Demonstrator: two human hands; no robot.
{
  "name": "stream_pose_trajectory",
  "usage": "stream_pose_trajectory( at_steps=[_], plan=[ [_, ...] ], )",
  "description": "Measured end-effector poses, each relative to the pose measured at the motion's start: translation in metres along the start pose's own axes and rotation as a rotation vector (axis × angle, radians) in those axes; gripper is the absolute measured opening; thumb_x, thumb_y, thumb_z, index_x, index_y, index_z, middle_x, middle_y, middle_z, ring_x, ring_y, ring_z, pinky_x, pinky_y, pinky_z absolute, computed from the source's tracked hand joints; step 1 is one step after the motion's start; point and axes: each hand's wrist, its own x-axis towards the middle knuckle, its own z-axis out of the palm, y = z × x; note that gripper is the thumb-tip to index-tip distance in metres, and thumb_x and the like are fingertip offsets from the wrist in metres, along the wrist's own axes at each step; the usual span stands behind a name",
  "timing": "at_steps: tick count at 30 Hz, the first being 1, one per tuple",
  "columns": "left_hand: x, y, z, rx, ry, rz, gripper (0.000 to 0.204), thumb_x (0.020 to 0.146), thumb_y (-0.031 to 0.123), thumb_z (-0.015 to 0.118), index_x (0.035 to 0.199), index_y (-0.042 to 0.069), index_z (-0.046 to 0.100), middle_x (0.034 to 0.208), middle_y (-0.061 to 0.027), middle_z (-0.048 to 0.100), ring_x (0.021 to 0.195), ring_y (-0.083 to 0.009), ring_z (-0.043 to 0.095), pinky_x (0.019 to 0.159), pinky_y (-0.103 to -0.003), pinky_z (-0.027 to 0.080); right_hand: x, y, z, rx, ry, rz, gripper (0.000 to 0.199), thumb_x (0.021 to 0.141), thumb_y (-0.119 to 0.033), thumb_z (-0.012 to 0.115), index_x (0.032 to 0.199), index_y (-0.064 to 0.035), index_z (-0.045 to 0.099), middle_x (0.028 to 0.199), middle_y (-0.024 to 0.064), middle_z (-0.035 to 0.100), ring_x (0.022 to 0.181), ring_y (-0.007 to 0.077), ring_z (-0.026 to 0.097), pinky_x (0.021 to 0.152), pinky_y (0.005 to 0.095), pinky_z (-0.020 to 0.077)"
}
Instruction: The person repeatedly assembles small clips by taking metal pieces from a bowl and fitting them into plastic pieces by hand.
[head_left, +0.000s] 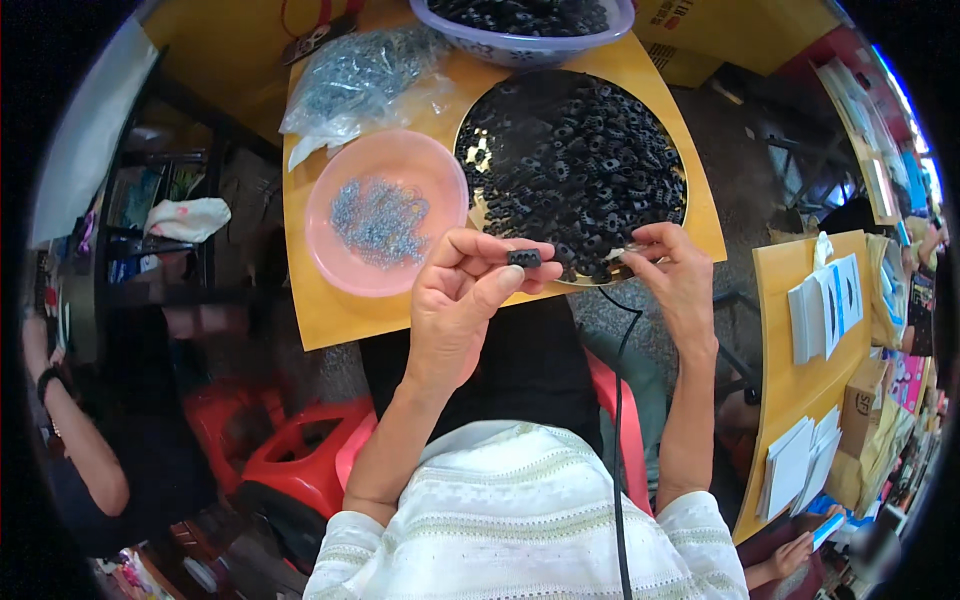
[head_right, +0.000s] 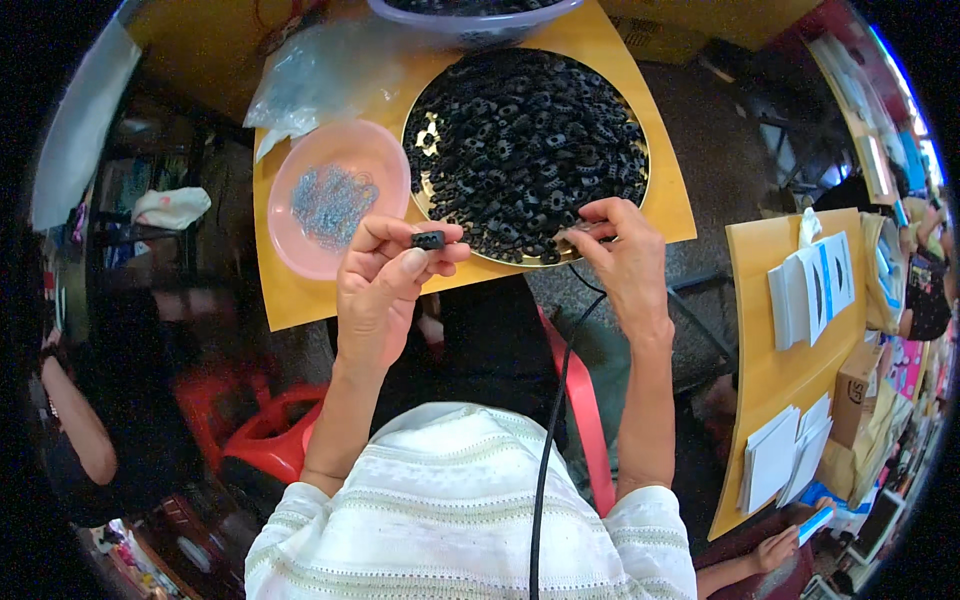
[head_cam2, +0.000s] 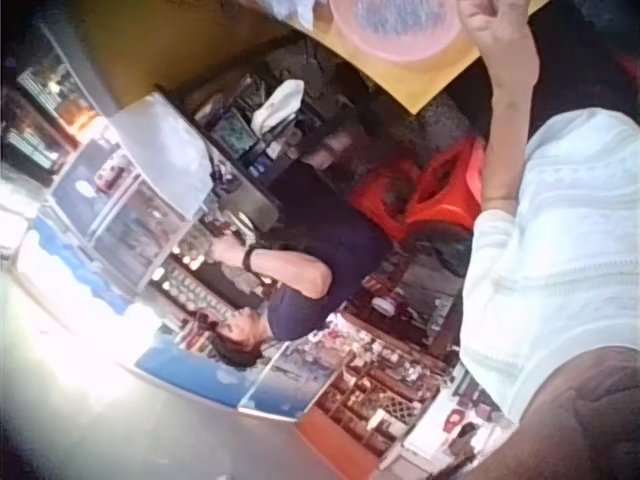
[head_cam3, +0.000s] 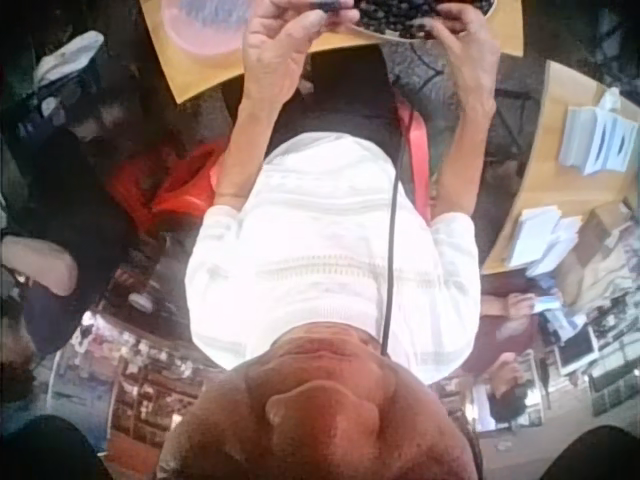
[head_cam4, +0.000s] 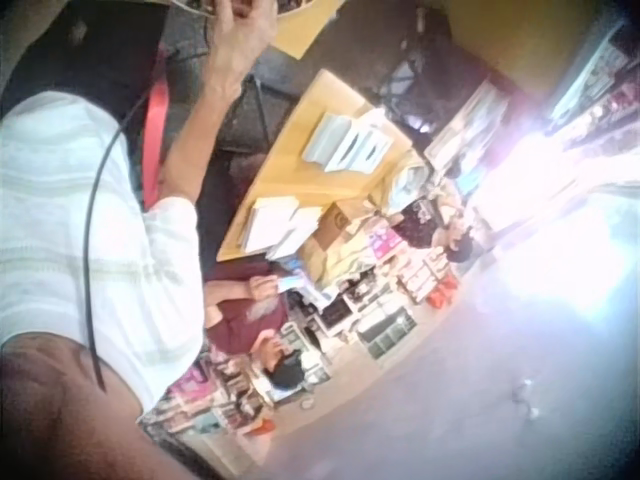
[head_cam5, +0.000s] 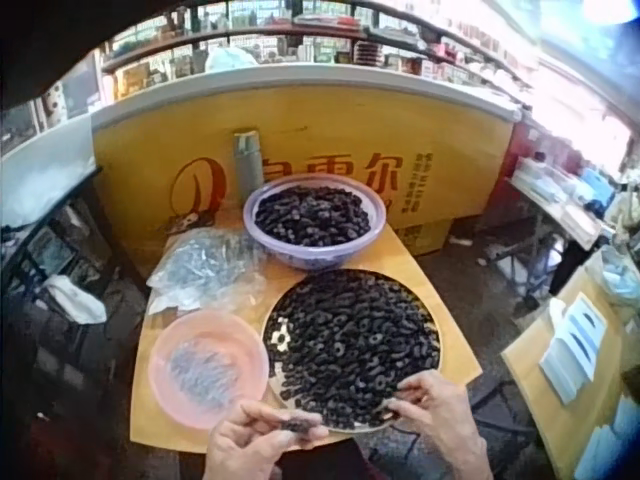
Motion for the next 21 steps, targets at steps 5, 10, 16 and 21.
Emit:
stream_pose_trajectory(
  at_steps=[5,10,16,21],
  plan=[
    [-0.012,-0.003,-0.012,0.322,0.028,0.233,0.020,0.087,-0.006,0.060,0.104,0.001,0.052,0.111,-0.0186,0.062,0.093,-0.0205,0.065,0.085,-0.030,0.050,0.002,-0.009,-0.003,-0.096,-0.013,-0.012,0.020,0.079,-0.005,0.072,0.096,0.0009,0.064,0.087,0.0094,0.066,0.076,0.0155,0.066,0.065,0.0276,0.0517],
    [-0.021,0.003,-0.023,0.802,0.111,0.427,0.023,0.079,-0.004,0.069,0.099,0.001,0.060,0.095,-0.0068,0.063,0.079,-0.0110,0.060,0.071,-0.024,0.048,0.006,-0.035,0.006,-0.149,0.022,-0.098,0.013,0.081,-0.005,0.071,0.091,0.0008,0.065,0.084,0.0091,0.065,0.072,0.0145,0.064,0.064,0.0257,0.0507],
    [-0.035,0.002,-0.036,0.864,0.183,0.366,0.019,0.076,-0.001,0.072,0.093,0.002,0.065,0.082,-0.0033,0.061,0.070,-0.0089,0.058,0.062,-0.021,0.046,0.017,-0.086,0.052,-0.141,-0.178,-0.417,0.009,0.081,-0.005,0.069,0.087,-0.0004,0.065,0.082,0.0095,0.062,0.068,0.0190,0.063,0.061,0.0289,0.0496],
    [-0.046,-0.005,-0.042,0.857,0.240,0.282,0.017,0.075,0.000,0.073,0.090,0.002,0.067,0.080,-0.0027,0.061,0.068,-0.0079,0.057,0.057,-0.020,0.044,0.046,-0.098,0.109,-0.373,-0.259,-0.733,0.010,0.080,-0.015,0.066,0.086,-0.0066,0.065,0.082,0.0066,0.060,0.085,0.0251,0.060,0.070,0.0362,0.0506]
  ],
)
